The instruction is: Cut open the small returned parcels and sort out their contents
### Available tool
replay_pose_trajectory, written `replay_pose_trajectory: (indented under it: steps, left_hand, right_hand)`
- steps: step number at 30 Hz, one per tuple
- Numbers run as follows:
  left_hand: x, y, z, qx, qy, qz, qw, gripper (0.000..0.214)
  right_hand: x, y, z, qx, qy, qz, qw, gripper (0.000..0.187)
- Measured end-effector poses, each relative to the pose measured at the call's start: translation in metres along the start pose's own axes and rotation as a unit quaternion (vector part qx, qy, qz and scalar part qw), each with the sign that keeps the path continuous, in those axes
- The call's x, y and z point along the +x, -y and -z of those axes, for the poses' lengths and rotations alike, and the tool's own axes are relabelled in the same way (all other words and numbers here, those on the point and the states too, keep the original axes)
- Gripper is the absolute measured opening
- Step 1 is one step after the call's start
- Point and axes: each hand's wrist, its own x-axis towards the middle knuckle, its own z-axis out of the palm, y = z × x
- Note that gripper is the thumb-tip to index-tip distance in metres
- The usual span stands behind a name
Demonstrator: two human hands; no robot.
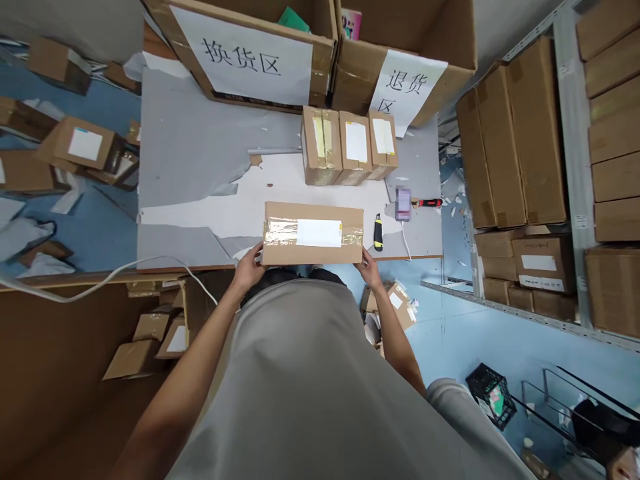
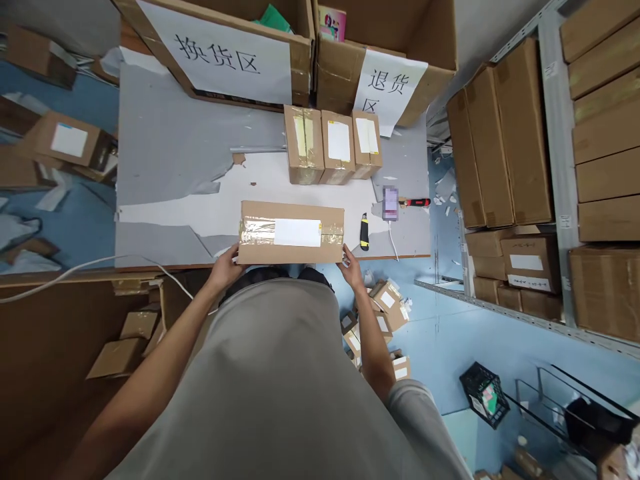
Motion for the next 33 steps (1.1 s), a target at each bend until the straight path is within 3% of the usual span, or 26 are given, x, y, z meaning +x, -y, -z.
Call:
replay_pose_trajectory:
  steps: [5, 11, 15, 20, 24, 28, 33]
  left_hand:
    - [-0.004, -0.012, -0.012, -0.030, -0.044, 0.023, 0.998, 0.044]
    - [-0.016, -0.039, -0.011, -0.089, -0.076, 0.011, 0.993, 0.028]
    - [-0.016, -0.064, -0.016, -0.108, -0.094, 0.005, 0.990, 0.022]
    - [0.000, -0.077, -0.034, -0.140, -0.136, 0.066, 0.979, 0.024]
    - [0.017, -0.072, -0.041, -0.174, -0.147, 0.103, 0.968, 0.033]
    - [0.021, -0.065, -0.043, -0.179, -0.137, 0.082, 0.971, 0.041]
    - [0.006, -0.051, -0.052, -0.211, -0.141, 0.105, 0.962, 0.042]
  right_hand:
    - [0.016, -0.003, -0.008, 0.026, 0.053, 0.041, 0.997, 0.072]
    - [0.038, 0.027, 0.022, -0.021, 0.049, 0.120, 0.991, 0.049]
    - [0.052, 0.056, 0.039, -0.081, 0.004, 0.139, 0.987, 0.049]
    - [0.073, 0.072, 0.037, -0.131, -0.010, 0.104, 0.986, 0.057]
    - [0.087, 0.069, 0.034, -0.164, -0.001, 0.118, 0.979, 0.068]
    - [0.089, 0.057, 0.039, -0.133, 0.003, 0.104, 0.986, 0.078]
    - [0.075, 0.025, 0.044, -0.038, 0.012, 0.073, 0.997, 0.064]
